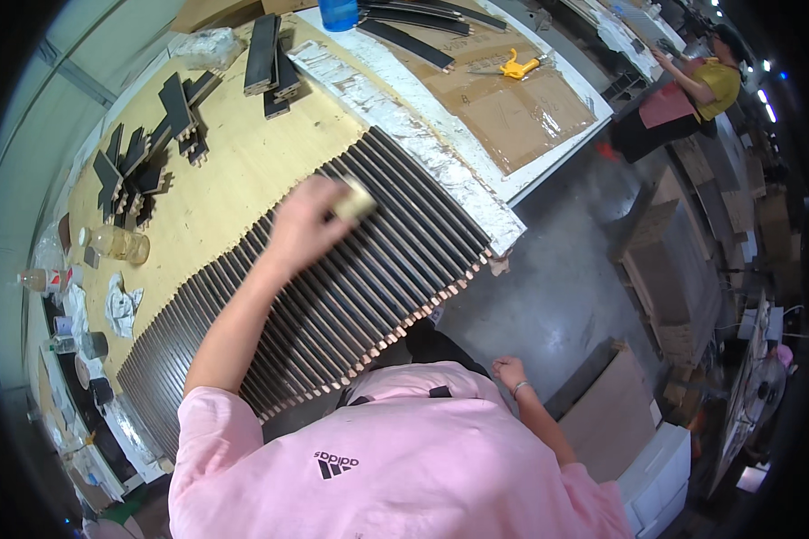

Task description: The person cleans a large bamboo mat by wiping the surface with a white cloth, then applies a dark liquid using a sponge-like applicator to the slats.

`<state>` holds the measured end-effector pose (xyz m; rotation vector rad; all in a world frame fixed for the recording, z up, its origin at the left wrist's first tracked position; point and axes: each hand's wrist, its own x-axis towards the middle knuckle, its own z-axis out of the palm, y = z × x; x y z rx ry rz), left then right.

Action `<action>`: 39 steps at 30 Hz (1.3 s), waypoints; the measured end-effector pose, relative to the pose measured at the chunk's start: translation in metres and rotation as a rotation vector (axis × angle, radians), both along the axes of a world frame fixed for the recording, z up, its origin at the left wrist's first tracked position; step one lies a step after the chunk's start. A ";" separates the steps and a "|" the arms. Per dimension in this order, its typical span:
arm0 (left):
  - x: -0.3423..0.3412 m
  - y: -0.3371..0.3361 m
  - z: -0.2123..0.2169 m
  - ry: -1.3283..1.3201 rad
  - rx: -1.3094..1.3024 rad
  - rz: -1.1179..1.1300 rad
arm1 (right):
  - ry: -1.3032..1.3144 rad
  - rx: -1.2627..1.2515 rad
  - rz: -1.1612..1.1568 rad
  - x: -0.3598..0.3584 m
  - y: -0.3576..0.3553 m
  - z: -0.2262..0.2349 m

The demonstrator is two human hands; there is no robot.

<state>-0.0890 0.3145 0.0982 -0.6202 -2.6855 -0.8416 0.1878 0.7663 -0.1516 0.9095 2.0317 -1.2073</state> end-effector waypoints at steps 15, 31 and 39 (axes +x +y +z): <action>-0.038 -0.054 -0.008 -0.076 -0.178 0.372 | 0.070 0.008 0.147 0.002 -0.001 -0.009; 0.020 -0.054 -0.021 0.058 -0.092 0.429 | 0.054 0.038 0.151 0.002 -0.013 0.013; 0.098 0.005 0.010 -0.093 -0.125 -0.212 | 0.038 -0.016 0.165 -0.003 -0.022 0.015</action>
